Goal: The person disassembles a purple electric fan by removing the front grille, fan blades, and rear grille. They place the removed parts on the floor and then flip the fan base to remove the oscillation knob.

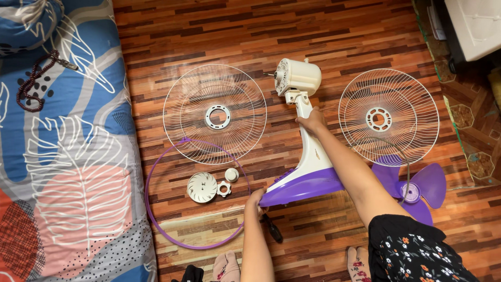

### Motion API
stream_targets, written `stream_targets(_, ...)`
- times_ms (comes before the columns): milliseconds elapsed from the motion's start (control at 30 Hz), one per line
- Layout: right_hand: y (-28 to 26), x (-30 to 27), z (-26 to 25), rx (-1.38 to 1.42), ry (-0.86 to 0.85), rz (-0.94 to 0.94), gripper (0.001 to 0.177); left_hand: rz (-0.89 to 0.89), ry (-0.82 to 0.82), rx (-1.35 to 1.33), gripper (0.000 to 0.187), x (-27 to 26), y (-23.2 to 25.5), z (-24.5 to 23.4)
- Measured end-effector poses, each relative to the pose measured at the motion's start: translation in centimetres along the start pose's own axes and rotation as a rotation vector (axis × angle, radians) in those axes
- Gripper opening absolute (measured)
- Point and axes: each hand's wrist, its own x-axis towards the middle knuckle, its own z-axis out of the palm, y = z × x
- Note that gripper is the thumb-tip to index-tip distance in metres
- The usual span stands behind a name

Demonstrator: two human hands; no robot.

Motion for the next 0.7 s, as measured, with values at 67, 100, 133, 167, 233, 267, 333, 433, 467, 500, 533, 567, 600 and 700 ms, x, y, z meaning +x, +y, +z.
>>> stream_targets(67, 0.0, -0.3, 0.1, 0.017, -0.034, -0.03, 0.078, -0.021, 0.027, 0.038, 0.028, -0.1, -0.3, -0.2)
stream_targets(100, -0.1, -0.4, 0.1, 0.025, -0.049, -0.047, 0.078, -0.04, 0.037, 0.085, 0.035, -0.3, -0.5, -0.3)
stream_targets(133, -0.1, -0.6, 0.2, -0.003, -0.061, -0.035, 0.078, -0.058, 0.048, 0.131, 0.043, -0.5, -0.6, -0.4)
stream_targets(167, -0.2, -0.7, 0.3, -0.029, -0.071, -0.025, 0.078, -0.074, 0.058, 0.179, 0.051, -0.6, -0.5, -0.4)
stream_targets(233, -0.1, -0.9, 0.4, -0.029, -0.089, -0.03, 0.079, -0.091, 0.031, 0.28, 0.046, -0.6, -0.2, -0.3)
stream_targets(267, 0.1, -1.0, 0.3, -0.002, -0.097, -0.044, 0.079, -0.103, 0.018, 0.33, 0.044, -0.7, -0.2, -0.3)
stream_targets(333, 0.6, -1.2, 0.0, 0.057, -0.121, -0.088, 0.081, -0.067, 0.024, 0.398, 0.046, -0.5, 0.5, 0.2)
stream_targets(433, 1.6, -2.0, -1.3, 0.126, -0.167, -0.145, 0.081, -0.037, 0.034, 0.44, 0.045, -0.7, 0.9, 0.5)
stream_targets(467, 2.0, -2.6, -1.9, 0.138, -0.183, -0.149, 0.079, -0.027, 0.038, 0.443, 0.044, -0.8, 1.1, 0.6)
stream_targets(500, 2.3, -3.3, -2.4, 0.15, -0.199, -0.154, 0.077, -0.017, 0.063, 0.44, 0.04, -1.0, 1.1, 0.7)
stream_targets(533, 2.6, -4.0, -3.1, 0.16, -0.227, -0.131, 0.072, -0.005, 0.073, 0.439, 0.039, -1.2, 1.1, 0.8)
stream_targets(567, 3.1, -4.8, -4.1, 0.171, -0.251, -0.107, 0.068, 0.013, 0.082, 0.437, 0.038, -1.4, 1.3, 0.9)
stream_targets(600, 3.6, -5.6, -5.0, 0.183, -0.275, -0.083, 0.064, 0.038, 0.087, 0.429, 0.037, -1.6, 1.5, 1.1)
stream_targets(700, 6.3, -8.0, -7.9, 0.53, -0.133, -0.107, 0.035, 0.127, 0.097, 0.384, 0.034, -2.5, 1.3, 1.3)
